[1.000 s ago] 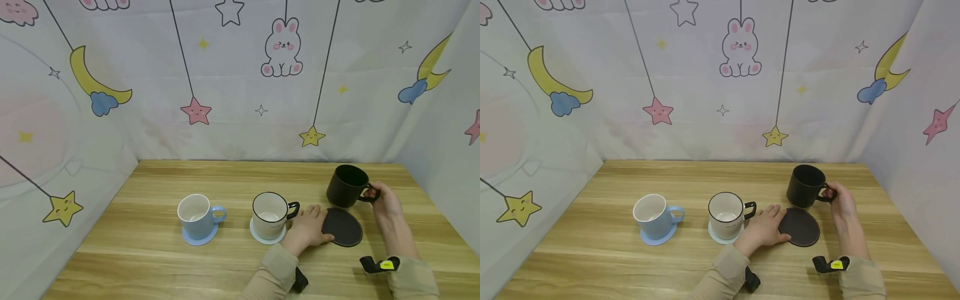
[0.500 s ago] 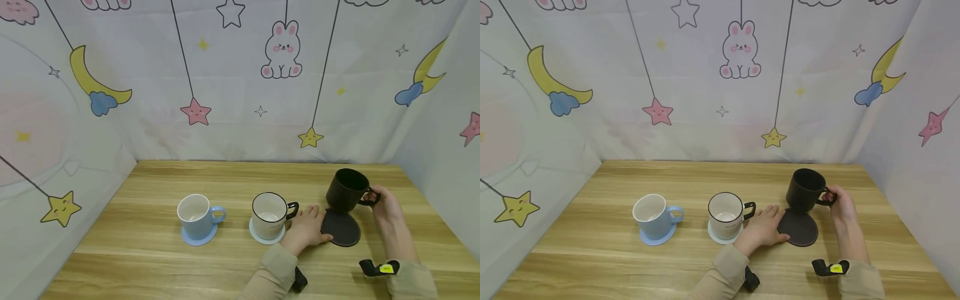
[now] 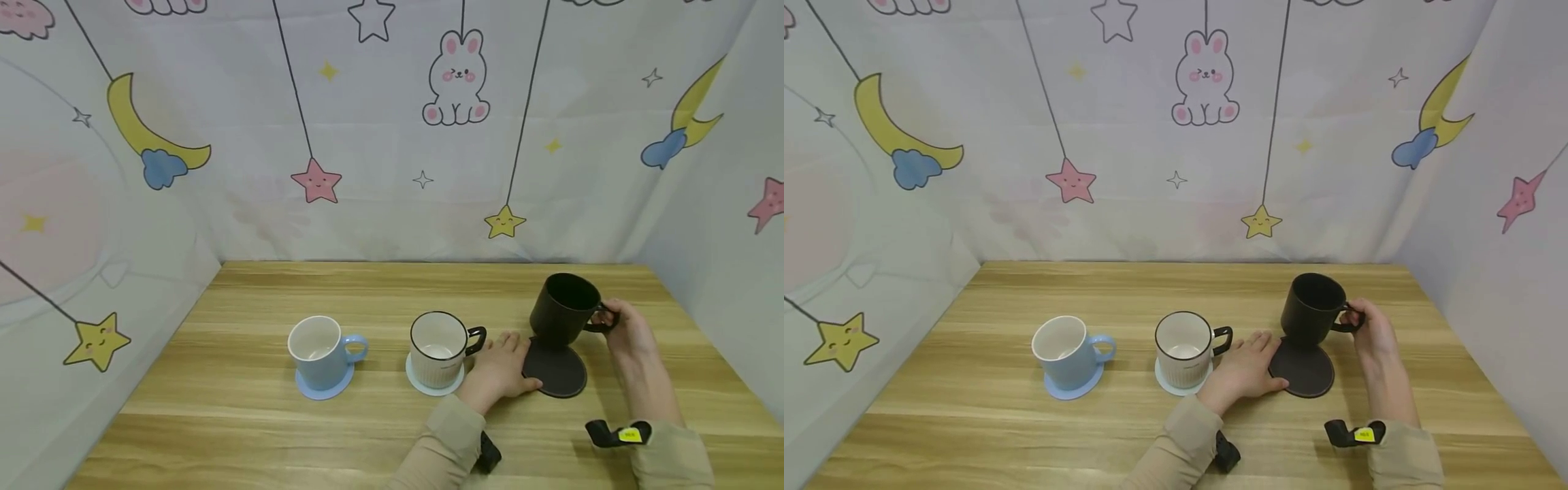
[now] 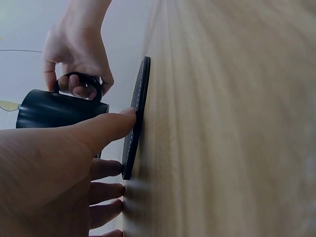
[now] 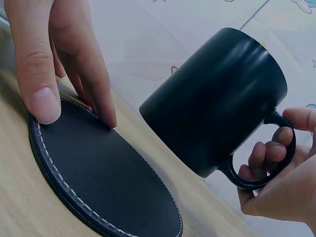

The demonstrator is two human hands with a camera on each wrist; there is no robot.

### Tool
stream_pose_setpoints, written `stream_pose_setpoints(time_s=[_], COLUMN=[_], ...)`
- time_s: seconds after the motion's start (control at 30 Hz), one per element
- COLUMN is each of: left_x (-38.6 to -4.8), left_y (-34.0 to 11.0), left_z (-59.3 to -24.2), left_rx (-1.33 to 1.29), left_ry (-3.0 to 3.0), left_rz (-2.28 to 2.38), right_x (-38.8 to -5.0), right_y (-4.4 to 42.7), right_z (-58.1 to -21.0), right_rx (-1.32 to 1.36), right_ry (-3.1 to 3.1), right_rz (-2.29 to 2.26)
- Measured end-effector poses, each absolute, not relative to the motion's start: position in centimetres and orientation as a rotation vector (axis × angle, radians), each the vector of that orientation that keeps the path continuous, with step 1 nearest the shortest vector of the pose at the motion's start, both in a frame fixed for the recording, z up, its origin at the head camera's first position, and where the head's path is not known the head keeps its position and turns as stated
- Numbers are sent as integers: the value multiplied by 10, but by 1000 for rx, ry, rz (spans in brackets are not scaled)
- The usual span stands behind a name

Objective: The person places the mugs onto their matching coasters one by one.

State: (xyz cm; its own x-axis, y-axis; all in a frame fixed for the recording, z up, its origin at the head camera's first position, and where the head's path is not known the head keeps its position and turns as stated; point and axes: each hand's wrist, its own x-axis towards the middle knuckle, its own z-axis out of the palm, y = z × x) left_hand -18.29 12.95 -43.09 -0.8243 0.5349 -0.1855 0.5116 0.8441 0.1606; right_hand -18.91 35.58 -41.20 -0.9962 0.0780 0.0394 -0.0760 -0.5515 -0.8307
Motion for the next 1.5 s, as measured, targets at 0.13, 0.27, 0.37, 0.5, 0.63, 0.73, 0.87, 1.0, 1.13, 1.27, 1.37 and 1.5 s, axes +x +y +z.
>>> stream_pose_setpoints(time_s=[0.13, 0.27, 0.37, 0.5, 0.63, 0.73, 0.87, 1.0, 1.13, 1.27, 1.37, 1.5], left_x=[-183, -184, -184, -185, -186, -186, -186, -185, -186, -186, -186, -184], left_y=[129, 130, 130, 130, 130, 130, 130, 130, 130, 131, 131, 130], left_z=[-431, -432, -432, -433, -434, -433, -434, -434, -433, -433, -433, -432], left_rx=[802, 801, 801, 807, 813, 815, 816, 819, 818, 816, 808, 798], left_ry=[2799, 2799, 2800, 2799, 2795, 2790, 2785, 2784, 2785, 2788, 2784, 2776], left_rz=[156, 154, 159, 171, 186, 190, 193, 188, 184, 187, 184, 184], right_x=[-190, -191, -191, -190, -189, -189, -188, -187, -186, -185, -183, -179], right_y=[357, 359, 361, 362, 361, 361, 362, 364, 365, 366, 365, 364], right_z=[-412, -414, -415, -416, -418, -418, -419, -421, -420, -420, -419, -420], right_rx=[26, 76, 102, 127, 181, 205, 191, 179, 185, 221, 267, 300], right_ry=[-1483, -1512, -1517, -1509, -1466, -1433, -1412, -1426, -1478, -1508, -1516, -1525], right_rz=[2673, 2647, 2643, 2642, 2667, 2701, 2737, 2754, 2740, 2748, 2761, 2752])
